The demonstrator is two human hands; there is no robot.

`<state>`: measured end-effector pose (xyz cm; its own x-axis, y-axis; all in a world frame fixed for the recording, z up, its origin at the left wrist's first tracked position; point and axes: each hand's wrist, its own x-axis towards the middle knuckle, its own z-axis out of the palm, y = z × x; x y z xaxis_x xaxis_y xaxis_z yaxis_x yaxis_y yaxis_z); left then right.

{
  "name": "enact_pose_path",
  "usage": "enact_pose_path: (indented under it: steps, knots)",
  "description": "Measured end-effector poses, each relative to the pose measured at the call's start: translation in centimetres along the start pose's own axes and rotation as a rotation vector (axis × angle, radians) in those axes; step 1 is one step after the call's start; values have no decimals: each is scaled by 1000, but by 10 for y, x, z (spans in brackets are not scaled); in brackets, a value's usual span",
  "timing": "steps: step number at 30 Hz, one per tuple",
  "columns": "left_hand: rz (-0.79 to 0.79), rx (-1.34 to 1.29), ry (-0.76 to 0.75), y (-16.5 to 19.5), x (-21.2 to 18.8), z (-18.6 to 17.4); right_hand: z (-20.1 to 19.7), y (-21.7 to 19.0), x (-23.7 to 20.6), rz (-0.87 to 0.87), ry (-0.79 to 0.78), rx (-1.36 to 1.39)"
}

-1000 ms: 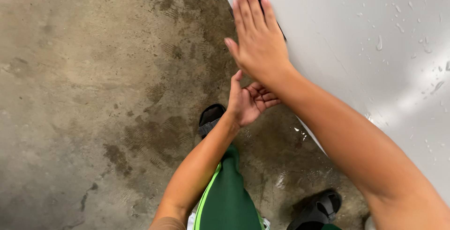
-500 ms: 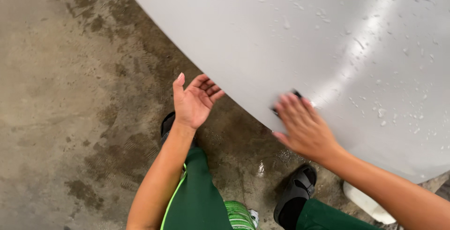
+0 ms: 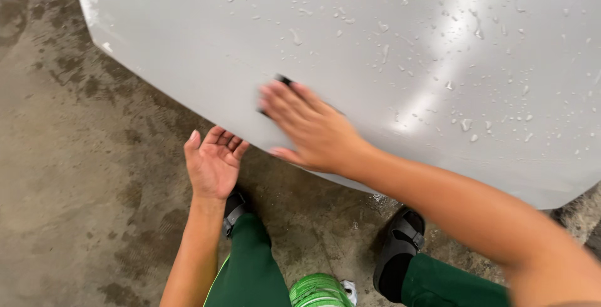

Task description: The person wets a black sanding block in a bowl of water and sands the surface of a large white car body panel laid on the concrete floor, occasionally wiping the panel with a cloth and re-wetting the block while sanding different areas of the panel.

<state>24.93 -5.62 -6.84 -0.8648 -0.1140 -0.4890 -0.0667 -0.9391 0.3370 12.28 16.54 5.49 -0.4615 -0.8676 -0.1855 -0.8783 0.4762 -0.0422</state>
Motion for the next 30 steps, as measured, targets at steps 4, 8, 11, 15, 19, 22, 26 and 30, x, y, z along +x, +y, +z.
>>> enact_pose_path:
  steps: [4,8,11,15,19,22,26,30]
  knots:
    - [21,20,40,-2,-4,6,0,0,6,-15,28,-45]
    - [33,30,52,-1,-10,13,27,37,-113,-94,-47,59]
    - [32,53,63,2,-10,17,33,77,-220,-157,23,-87]
    - [31,64,70,2,-8,17,49,88,-267,-117,28,-116]
    - [25,26,68,2,-8,16,48,59,-191,-161,2,-30]
    - [26,-4,58,3,-9,18,35,21,-92,-172,-31,10]
    - [15,2,67,4,-10,24,22,-19,-10,-107,-5,-107]
    - [15,2,63,5,-12,25,30,-16,-63,-122,59,-79]
